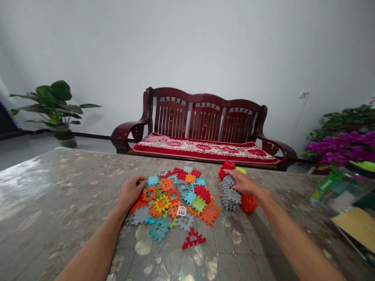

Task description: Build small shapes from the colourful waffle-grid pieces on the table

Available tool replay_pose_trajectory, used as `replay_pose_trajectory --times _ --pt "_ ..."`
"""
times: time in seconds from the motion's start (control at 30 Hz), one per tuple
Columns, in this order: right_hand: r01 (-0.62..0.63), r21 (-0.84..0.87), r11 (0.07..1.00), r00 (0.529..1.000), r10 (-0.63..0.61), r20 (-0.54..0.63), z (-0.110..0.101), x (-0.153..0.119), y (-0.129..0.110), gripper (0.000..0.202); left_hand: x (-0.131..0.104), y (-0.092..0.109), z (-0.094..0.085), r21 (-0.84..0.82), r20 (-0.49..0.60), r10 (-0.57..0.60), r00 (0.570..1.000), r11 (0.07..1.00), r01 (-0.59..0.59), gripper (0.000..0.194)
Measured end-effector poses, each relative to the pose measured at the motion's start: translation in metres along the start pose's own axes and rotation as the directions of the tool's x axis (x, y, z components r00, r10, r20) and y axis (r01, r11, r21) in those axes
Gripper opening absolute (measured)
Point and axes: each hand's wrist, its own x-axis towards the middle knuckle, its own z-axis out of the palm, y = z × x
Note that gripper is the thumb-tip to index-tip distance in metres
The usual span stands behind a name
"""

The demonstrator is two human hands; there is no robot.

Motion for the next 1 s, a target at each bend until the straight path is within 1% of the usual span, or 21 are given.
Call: replay_pose_trajectory --times 0.13,0.3,0.5,0.77,1.0 --pt "0.008 0.016 1.000 1.000 -0.009 0.005 -0.0003 -0.0038 0.0058 0.086 0.0009 -0.0013 0.0007 -0.006 -0.001 0.012 1.000 1.000 -0.012 0.030" --pt "-0.013 0.061 0.998 1.000 0.014 -0.012 0.0006 -0.0054 0.0101 0.085 0.0016 -0.0005 -0.0001 0.005 0.016 0.001 1.000 1.000 -0.001 0.030" --pt "-0.034 0.077 0.996 0.999 0.034 0.002 -0.0012 -0.0041 0.0069 0.082 0.0016 -0.0017 0.0008 -0.001 0.007 0.003 1.000 1.000 -0.003 0.030" --pt "-0.056 0.101 0.993 0.998 0.060 -0.036 -0.0001 -0.0052 0.0053 0.072 0.0017 -0.0021 0.0014 -0.004 0.005 0.021 1.000 1.000 -0.021 0.030" --pt "-0.038 0.083 0.996 0.999 0.038 -0.003 -0.0093 -0.0058 0.0021 0.071 0.0012 -0.0013 0.0003 0.010 -0.002 0.014 1.000 1.000 -0.014 0.031"
